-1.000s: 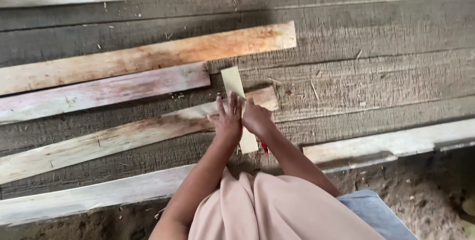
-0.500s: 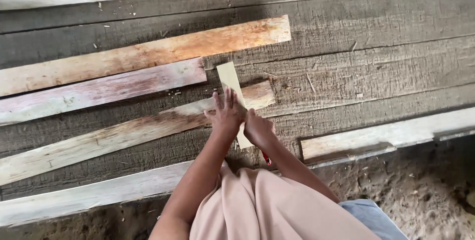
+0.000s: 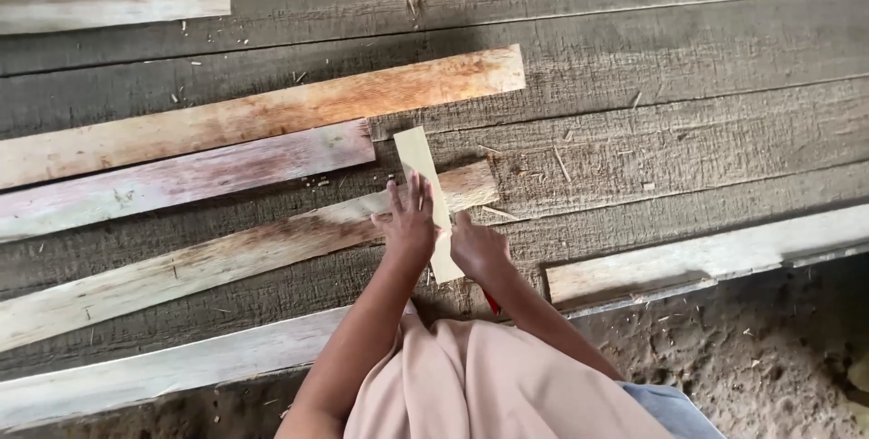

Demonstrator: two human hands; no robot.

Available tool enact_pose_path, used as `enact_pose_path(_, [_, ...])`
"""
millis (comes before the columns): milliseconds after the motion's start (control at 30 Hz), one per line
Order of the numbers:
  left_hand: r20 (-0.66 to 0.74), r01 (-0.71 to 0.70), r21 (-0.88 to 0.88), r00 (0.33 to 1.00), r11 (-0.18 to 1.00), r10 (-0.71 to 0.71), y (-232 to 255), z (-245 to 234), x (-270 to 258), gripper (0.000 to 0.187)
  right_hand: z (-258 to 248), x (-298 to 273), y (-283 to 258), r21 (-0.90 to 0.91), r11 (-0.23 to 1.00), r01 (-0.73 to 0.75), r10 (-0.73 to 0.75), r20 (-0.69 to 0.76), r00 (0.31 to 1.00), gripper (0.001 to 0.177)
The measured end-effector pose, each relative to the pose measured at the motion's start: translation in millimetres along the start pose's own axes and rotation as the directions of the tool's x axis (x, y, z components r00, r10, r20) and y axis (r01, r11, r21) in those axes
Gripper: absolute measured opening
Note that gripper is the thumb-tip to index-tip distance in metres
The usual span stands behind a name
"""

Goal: Cutting thin strips of wood veneer using a utility knife on a workshop floor.

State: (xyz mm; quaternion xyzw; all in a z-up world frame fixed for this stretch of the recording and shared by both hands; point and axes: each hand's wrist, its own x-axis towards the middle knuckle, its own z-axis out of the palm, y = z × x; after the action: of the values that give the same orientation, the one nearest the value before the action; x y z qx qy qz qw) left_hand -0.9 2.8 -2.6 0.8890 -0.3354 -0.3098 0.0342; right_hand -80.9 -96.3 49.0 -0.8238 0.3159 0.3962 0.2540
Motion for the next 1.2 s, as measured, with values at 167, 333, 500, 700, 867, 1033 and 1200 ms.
enact_pose_path(167, [-0.006, 0.021, 0.016, 1.000, 1.000, -0.021, 1.1, 10.4, 8.3, 0.090, -28.3, 27.5, -19.3, -0.020, 1.000, 0.017, -0.020, -0.164, 0.986, 0.035])
enact_pose_path(333, [-0.013, 0.020, 0.006, 1.000, 1.000, -0.020, 0.2, 14.3, 9.1, 0.093, -25.4, 48.5, -25.4, -0.058, 0.997, 0.055, -0.065, -0.182, 0.981, 0.034])
enact_pose_path(500, [-0.017, 0.017, -0.002, 1.000, 1.000, -0.017, 0.4, 15.7, 10.7, 0.093, -25.7, 59.2, -25.0, -0.049, 0.998, 0.048, -0.054, -0.132, 0.990, 0.033])
enact_pose_path(700, [0.010, 0.033, 0.003, 0.999, 0.999, -0.033, 0.7, 11.7, 10.6, 0.090, -31.1, 69.3, -29.7, -0.048, 0.997, 0.059, -0.062, -0.065, 0.996, 0.032])
enact_pose_path(867, [0.042, 0.042, 0.014, 0.998, 0.999, -0.043, 0.7, 10.1, 10.4, 0.090, -46.9, 35.7, -40.7, -0.015, 0.998, 0.062, -0.062, -0.019, 0.998, 0.035])
enact_pose_path(1033, [0.057, 0.055, 0.019, 0.997, 0.998, -0.056, 2.6, 18.0, 10.7, 0.090, -9.5, 36.8, -15.0, -0.030, 0.998, 0.054, -0.054, -0.017, 0.998, 0.034])
enact_pose_path(1200, [0.038, 0.035, 0.016, 0.999, 0.999, -0.035, 0.2, 15.6, 13.9, 0.091, 0.7, 32.6, -9.7, 0.014, 0.999, 0.043, -0.042, -0.018, 0.999, 0.037])
